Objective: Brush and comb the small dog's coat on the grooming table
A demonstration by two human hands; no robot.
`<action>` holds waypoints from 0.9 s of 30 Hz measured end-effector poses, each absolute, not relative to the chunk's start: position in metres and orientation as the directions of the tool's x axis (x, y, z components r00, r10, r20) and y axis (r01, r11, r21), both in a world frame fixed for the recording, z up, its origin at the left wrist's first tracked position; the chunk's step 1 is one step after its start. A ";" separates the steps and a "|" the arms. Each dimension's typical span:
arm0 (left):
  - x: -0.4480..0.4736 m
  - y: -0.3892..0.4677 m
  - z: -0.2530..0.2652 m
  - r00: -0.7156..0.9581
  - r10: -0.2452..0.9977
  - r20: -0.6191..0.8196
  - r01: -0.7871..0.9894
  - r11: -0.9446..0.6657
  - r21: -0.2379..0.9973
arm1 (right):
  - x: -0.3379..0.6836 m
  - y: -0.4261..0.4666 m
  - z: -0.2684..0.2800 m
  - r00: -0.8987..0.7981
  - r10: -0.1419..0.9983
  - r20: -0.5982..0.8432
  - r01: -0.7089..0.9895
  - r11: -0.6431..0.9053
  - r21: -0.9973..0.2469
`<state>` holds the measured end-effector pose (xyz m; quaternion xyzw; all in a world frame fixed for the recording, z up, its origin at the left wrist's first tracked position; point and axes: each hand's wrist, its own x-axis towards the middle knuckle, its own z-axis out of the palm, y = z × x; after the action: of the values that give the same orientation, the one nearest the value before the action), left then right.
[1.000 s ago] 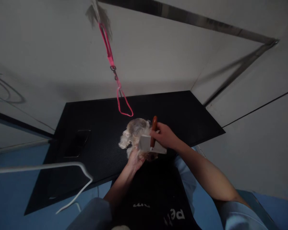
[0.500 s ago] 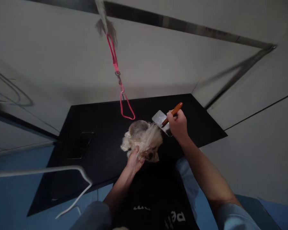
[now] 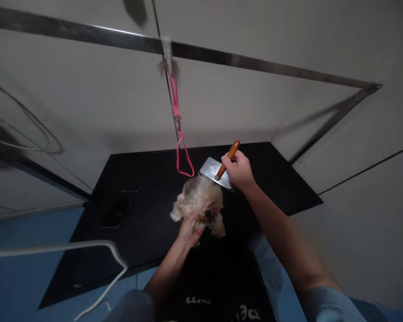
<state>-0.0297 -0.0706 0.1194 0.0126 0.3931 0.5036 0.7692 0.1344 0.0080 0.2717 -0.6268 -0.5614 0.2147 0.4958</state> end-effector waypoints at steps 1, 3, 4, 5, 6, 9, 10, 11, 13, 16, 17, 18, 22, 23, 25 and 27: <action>-0.029 -0.071 0.121 0.184 0.785 -0.592 -0.768 0.491 0.412 | 0.131 0.006 0.277 0.263 0.920 0.292 0.511 0.124 -0.851; -0.028 -0.072 0.123 0.177 0.777 -0.604 -0.765 0.495 0.412 | 0.126 0.004 0.285 0.293 0.894 0.339 0.558 0.128 -0.820; -0.028 -0.073 0.124 0.173 0.773 -0.610 -0.761 0.498 0.415 | 0.125 0.004 0.288 0.325 0.869 0.373 0.579 0.129 -0.805; -0.027 -0.073 0.125 0.169 0.771 -0.614 -0.759 0.499 0.418 | 0.124 0.004 0.290 0.348 0.849 0.398 0.595 0.128 -0.794; -0.027 -0.074 0.126 0.166 0.771 -0.614 -0.758 0.498 0.421 | 0.123 0.004 0.290 0.341 0.850 0.403 0.607 0.129 -0.784; -0.025 -0.077 0.126 0.177 0.779 -0.602 -0.759 0.497 0.420 | 0.115 0.004 0.283 0.010 0.978 0.207 0.674 0.146 -0.724; -0.025 -0.077 0.125 0.184 0.783 -0.595 -0.760 0.497 0.419 | 0.111 0.005 0.280 -0.121 0.990 0.078 0.722 0.142 -0.677; -0.024 -0.078 0.124 0.187 0.786 -0.589 -0.763 0.494 0.417 | 0.107 0.006 0.277 -0.192 0.981 -0.035 0.779 0.131 -0.613; -0.023 -0.078 0.123 0.185 0.795 -0.578 -0.778 0.477 0.408 | 0.101 0.009 0.276 -0.134 0.987 -0.088 0.882 0.078 -0.465; -0.021 -0.078 0.121 0.178 0.790 -0.587 -0.789 0.471 0.395 | 0.094 0.015 0.278 -0.013 0.995 0.101 0.917 0.052 -0.396; -0.021 -0.078 0.120 0.185 0.782 -0.596 -0.779 0.486 0.396 | 0.093 0.017 0.279 -0.063 0.994 0.088 0.908 0.094 -0.409; -0.022 -0.078 0.119 0.188 0.774 -0.605 -0.768 0.500 0.400 | 0.091 0.019 0.279 -0.135 0.991 0.016 0.898 0.130 -0.420; -0.025 -0.077 0.115 0.139 0.763 -0.632 -0.778 0.479 0.406 | 0.087 0.028 0.279 -0.124 0.973 -0.197 0.930 0.044 -0.366; -0.025 -0.076 0.115 0.134 0.763 -0.632 -0.786 0.470 0.401 | 0.085 0.028 0.279 -0.048 0.991 -0.127 0.938 0.001 -0.347; -0.026 -0.077 0.115 0.143 0.765 -0.628 -0.793 0.468 0.390 | 0.078 0.026 0.279 0.009 0.999 0.035 0.932 0.005 -0.362; -0.027 -0.078 0.116 0.157 0.766 -0.623 -0.785 0.479 0.392 | 0.071 0.025 0.276 -0.114 0.993 -0.008 0.910 0.101 -0.402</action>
<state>-0.0267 -0.0777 0.1157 -0.0116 0.4019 0.5101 0.7604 0.0706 0.0246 0.2758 -0.6521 -0.7297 0.1559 0.1340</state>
